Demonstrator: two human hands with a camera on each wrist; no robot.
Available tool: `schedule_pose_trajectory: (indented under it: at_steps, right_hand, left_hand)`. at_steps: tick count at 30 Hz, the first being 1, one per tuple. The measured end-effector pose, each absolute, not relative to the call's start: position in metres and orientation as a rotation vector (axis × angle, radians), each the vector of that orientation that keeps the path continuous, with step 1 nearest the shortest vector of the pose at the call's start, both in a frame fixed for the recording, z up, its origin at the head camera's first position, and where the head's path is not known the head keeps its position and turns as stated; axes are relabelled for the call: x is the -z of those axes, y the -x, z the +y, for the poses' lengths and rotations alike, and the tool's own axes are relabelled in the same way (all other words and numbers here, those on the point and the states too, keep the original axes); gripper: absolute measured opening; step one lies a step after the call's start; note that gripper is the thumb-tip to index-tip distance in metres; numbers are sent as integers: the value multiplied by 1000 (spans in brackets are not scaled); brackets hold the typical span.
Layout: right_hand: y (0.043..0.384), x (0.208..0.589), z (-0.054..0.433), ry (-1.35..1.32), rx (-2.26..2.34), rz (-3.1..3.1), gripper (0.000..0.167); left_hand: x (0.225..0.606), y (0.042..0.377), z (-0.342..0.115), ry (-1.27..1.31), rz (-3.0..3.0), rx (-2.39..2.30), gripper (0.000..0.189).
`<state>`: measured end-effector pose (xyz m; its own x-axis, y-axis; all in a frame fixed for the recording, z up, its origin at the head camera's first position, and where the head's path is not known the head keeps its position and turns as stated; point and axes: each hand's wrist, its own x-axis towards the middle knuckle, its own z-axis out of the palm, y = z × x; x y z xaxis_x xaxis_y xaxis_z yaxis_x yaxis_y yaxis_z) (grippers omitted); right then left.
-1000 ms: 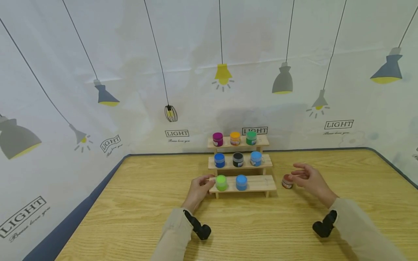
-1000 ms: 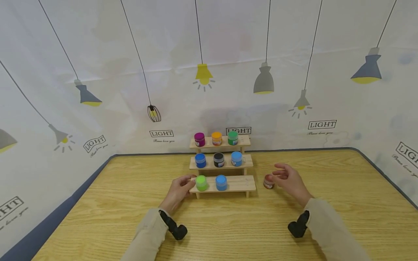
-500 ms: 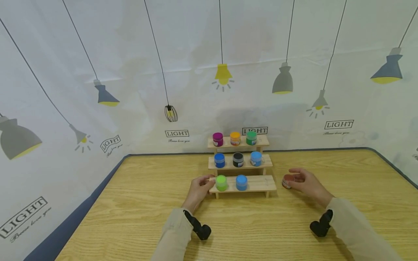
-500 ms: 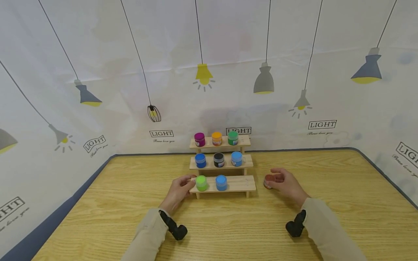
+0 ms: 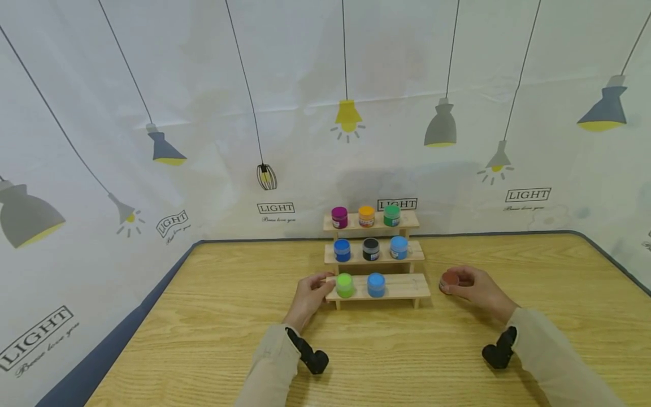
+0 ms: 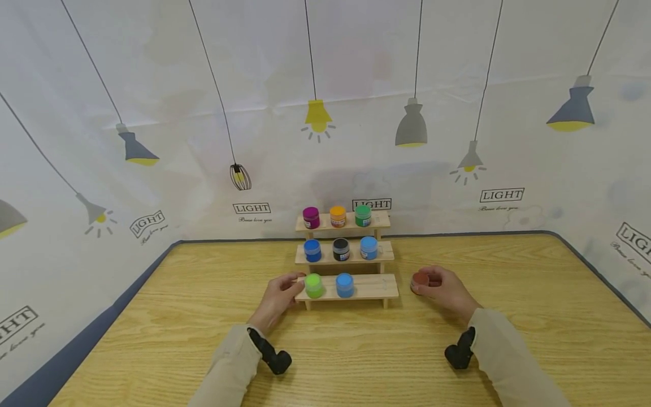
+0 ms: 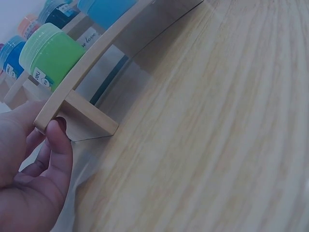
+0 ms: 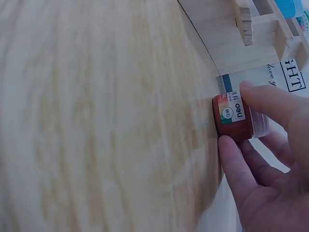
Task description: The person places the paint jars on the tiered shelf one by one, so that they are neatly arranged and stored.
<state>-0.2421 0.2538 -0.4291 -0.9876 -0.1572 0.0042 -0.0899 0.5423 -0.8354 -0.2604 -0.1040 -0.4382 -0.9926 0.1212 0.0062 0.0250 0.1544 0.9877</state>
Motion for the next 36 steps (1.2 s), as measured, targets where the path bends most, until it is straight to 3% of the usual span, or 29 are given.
schedule_pose_trajectory:
  at_steps: [25, 36]
  right_hand:
    - [241, 429, 254, 194, 1413, 2731, 64]
    - [232, 411, 251, 286, 1461, 2730, 59]
  left_hand:
    - [440, 262, -104, -116, 2349, -1955, 35]
    - [440, 261, -104, -121, 2349, -1963, 33]
